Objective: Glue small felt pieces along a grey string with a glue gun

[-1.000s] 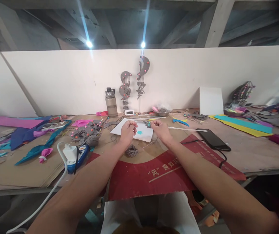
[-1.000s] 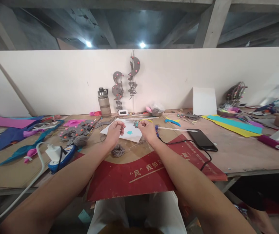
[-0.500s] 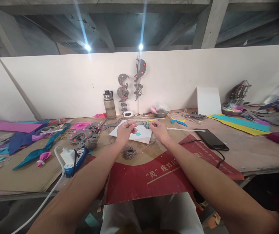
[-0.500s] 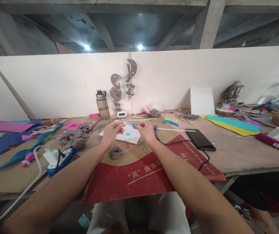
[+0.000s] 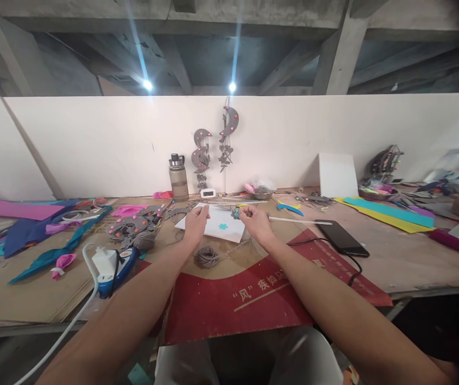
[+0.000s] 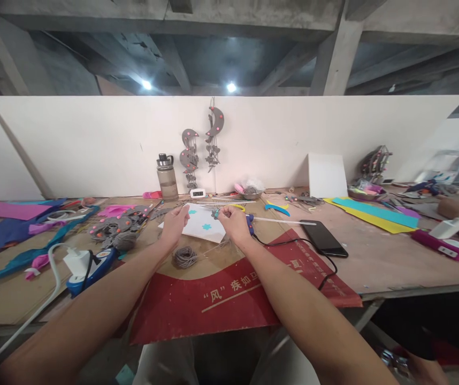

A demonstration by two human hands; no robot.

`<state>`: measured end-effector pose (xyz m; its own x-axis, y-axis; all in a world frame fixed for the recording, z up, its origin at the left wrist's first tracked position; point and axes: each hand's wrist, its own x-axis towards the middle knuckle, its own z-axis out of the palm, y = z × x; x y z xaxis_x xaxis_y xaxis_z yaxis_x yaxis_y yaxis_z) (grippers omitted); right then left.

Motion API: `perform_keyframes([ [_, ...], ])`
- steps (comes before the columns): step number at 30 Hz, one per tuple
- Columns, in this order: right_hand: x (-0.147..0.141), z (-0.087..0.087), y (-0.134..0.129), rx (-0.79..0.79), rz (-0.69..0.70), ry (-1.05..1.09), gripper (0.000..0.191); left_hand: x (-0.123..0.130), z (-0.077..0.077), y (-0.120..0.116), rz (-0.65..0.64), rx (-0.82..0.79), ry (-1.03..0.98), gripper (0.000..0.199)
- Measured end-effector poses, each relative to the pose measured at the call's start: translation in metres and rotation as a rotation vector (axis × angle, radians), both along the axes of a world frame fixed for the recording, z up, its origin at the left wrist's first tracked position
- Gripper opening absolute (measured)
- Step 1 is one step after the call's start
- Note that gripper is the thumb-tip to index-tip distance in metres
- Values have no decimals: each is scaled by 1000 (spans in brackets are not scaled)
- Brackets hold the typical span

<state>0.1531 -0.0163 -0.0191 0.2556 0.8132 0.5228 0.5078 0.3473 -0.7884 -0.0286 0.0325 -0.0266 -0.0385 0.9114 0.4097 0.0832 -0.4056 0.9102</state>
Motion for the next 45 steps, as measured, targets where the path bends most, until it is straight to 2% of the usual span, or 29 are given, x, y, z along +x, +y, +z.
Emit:
perform_keyframes([
  [3, 0, -1, 1, 7, 7, -1, 18, -4, 0, 3, 77, 59, 98, 39],
  [8, 1, -4, 3, 12, -6, -42, 18, -1, -3, 4, 43, 60, 107, 15],
  [17, 4, -8, 4, 9, -5, -76, 19, 4, -13, 4, -60, 23, 114, 24],
  [28, 1, -4, 1, 20, -5, -87, 17, 6, -10, -5, -43, 93, 219, 21],
  [31, 0, -6, 1, 54, -4, -156, 14, 6, -9, -5, -44, 102, 245, 22],
  [36, -6, -11, -1, 115, 11, -302, 10, 7, -6, -7, -99, 86, 191, 19],
  [45, -8, -9, -6, 113, 21, -331, 8, 8, -8, -4, -111, 70, 199, 24],
])
